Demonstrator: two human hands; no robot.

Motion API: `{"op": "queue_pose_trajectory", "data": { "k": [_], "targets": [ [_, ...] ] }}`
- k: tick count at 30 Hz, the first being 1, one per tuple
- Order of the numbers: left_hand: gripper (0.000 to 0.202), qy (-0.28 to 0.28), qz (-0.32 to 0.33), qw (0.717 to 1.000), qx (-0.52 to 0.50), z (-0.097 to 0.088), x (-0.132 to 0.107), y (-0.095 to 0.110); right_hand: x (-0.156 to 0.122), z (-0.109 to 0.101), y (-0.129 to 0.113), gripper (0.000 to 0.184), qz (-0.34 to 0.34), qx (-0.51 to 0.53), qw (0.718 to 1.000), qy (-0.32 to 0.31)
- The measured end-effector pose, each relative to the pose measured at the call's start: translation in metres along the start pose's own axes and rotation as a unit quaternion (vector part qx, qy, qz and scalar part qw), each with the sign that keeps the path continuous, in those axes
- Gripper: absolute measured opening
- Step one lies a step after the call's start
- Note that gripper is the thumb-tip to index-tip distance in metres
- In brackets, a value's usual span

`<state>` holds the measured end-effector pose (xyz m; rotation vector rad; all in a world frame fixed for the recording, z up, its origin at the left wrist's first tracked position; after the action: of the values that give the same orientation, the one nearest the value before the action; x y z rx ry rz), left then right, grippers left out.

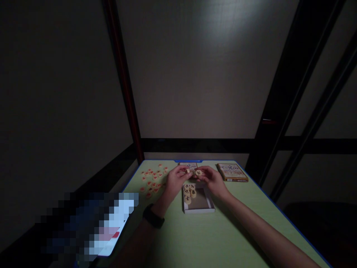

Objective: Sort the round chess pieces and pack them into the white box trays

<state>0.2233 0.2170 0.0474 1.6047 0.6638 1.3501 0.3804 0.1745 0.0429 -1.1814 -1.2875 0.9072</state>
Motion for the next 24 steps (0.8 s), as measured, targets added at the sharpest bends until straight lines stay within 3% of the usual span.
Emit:
{"op": "queue_pose_trajectory", "data": {
  "k": [5,10,13,18,24],
  "targets": [
    [0.043,0.019,-0.016,0.997,-0.080,-0.001,-0.004,-0.002,0.001,0.006,0.004,0.042,0.050,0.065,0.995,-0.054],
    [0.048,0.007,-0.048,0.988,-0.149,0.003,-0.008,-0.003,0.001,0.004,0.005,0.039,0.058,0.091,0.993,-0.046],
    [0.048,0.000,-0.061,0.980,-0.189,0.005,-0.010,-0.003,0.002,0.001,0.001,0.041,0.038,0.064,0.996,-0.045],
    [0.043,-0.007,-0.063,0.978,-0.200,0.008,-0.012,-0.003,-0.001,-0.009,-0.017,0.030,-0.064,-0.041,0.997,0.017],
    [0.043,-0.019,-0.076,0.983,-0.168,0.012,-0.015,-0.006,-0.003,0.001,-0.008,0.029,-0.035,-0.042,0.999,-0.001]
  ]
}}
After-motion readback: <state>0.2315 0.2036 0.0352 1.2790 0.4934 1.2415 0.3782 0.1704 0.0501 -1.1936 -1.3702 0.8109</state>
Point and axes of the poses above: each hand's wrist, its own x-axis towards the middle knuckle, its own z-axis out of the palm, y = z × x, the point moved 9 cm from there along x, towards the middle knuckle, and after that the axes turned 11 degrees about z, right-handed, at the moved point
